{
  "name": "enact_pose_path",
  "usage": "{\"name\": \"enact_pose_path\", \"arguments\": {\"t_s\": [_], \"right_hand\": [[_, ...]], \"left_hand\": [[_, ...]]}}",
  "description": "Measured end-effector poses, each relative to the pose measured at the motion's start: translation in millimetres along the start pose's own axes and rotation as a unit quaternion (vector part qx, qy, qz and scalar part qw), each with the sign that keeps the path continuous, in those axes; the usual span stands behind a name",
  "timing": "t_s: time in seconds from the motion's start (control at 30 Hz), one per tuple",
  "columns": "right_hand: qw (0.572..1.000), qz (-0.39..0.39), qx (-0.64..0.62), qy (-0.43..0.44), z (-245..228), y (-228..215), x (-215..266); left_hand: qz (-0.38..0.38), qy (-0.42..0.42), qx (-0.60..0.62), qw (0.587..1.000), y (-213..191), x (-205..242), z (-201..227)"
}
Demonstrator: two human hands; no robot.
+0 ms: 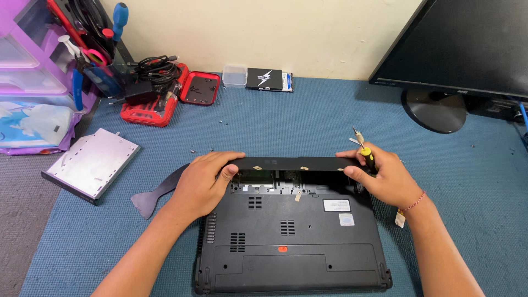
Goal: The person places a black plastic cover onto the bottom of a laptop and secures it by inserting and tightening several screws with a screwdriver. The person handles the laptop, cover, and screwdriver throughout the process.
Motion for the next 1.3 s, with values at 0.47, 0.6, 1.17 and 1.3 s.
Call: {"name": "enact_pose_path", "arguments": {"t_s": [0.47,0.6,1.17,1.3], "right_hand": [[0.998,-0.034,0.05,0.001,-27,2,5],[0.997,-0.036,0.059,-0.042,-35,4,6],[0.992,-0.082,0.091,-0.034,-33,9,12],[0.992,-0.089,0.088,-0.035,-30,10,11]], "left_hand": [[-0.023,0.051,-0.069,0.996,-15,8,20],[-0.018,0.062,-0.112,0.992,-14,8,14],[-0.111,0.063,-0.271,0.954,32,-18,44],[-0.136,0.078,-0.218,0.963,38,-28,61]]}}
Point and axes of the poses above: each hand's wrist, its own x-axis away from the middle knuckle, its own y-axis out of the palm, z = x × y, the point moved 4 cm from there along -x, towards the middle knuckle, and after that the axes turned 10 degrees about -z, right-handed, at the moved point
